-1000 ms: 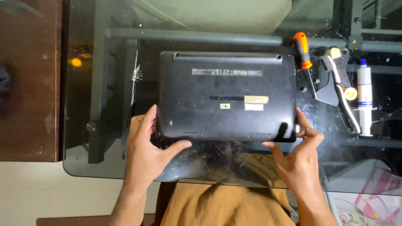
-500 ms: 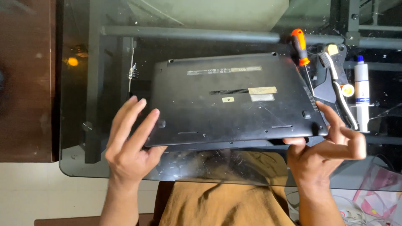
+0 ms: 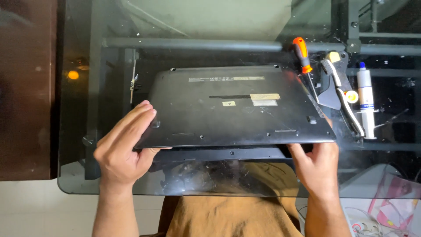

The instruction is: Prying open the case of a laptop to access internal components using a plastic opening tool.

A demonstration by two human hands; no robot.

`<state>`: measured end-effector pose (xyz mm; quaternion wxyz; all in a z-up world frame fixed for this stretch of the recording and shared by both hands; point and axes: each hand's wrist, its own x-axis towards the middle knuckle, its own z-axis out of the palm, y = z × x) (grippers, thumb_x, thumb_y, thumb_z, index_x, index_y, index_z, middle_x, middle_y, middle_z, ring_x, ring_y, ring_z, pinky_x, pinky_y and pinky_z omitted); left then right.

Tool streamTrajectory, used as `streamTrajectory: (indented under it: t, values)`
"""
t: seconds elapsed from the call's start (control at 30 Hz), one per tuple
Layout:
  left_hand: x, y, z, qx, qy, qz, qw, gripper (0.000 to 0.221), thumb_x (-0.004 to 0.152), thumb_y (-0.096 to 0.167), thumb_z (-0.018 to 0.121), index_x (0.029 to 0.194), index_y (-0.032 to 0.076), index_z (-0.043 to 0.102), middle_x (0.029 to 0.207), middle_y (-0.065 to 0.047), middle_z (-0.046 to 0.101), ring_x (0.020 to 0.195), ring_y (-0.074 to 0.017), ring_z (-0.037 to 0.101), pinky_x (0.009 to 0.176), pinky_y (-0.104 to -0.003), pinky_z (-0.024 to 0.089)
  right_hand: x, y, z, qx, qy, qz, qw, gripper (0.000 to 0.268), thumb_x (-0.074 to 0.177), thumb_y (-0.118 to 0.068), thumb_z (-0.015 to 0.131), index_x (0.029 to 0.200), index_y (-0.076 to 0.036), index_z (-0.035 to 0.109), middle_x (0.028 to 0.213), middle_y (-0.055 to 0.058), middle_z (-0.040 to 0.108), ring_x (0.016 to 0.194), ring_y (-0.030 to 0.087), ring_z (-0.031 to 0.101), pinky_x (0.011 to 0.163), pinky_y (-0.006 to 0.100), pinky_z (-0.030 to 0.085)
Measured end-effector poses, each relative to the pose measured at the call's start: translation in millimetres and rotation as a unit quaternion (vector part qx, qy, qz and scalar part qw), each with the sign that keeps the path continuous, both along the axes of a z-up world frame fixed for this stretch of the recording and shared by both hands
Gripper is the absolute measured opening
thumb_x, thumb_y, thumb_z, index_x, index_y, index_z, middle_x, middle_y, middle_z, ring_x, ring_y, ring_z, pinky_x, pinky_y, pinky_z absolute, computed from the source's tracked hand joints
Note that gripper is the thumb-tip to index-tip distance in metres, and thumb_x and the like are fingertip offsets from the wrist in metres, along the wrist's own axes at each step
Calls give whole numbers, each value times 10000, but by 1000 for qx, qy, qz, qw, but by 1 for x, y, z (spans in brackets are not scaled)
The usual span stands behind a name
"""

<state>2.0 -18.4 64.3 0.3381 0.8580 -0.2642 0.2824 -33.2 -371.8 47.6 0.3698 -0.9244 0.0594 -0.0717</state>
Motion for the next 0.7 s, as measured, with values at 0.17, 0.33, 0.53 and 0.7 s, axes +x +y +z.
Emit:
streamTrajectory:
  t: [0.17,0.33,0.53,0.7]
  values:
    - [9,-2,13,1,0,24,1000,443,925,278,715,1060,-143,723,1053,-277,743,1007,-408,762,900,-421,624,-8,-3,-18,15,44,-8,999,469,885,-248,771,1258,-6,621,1188,136,682,1140,279,632,950,383,466]
    - [32,4,23,19,7,34,999,453,916,350,768,1068,-76,755,1043,-191,767,944,-334,758,819,-400,603,-10,1,-14,23,19,34,999,501,906,-245,749,1305,-37,529,1291,124,564,1217,259,561,1010,360,423]
    - [69,5,30,-2,31,33,999,433,1022,333,679,998,-94,749,929,-196,746,855,-327,737,759,-389,523,-13,3,-16,25,19,53,998,528,918,-260,716,1349,-53,492,1501,200,480,1407,335,489,1016,413,444]
    - [89,4,31,-42,65,34,996,389,1110,275,667,955,-81,690,850,-146,651,788,-270,613,709,-362,459,-15,4,-22,8,24,51,998,549,926,-269,701,1357,-25,464,1507,236,479,1346,346,532,926,410,499]
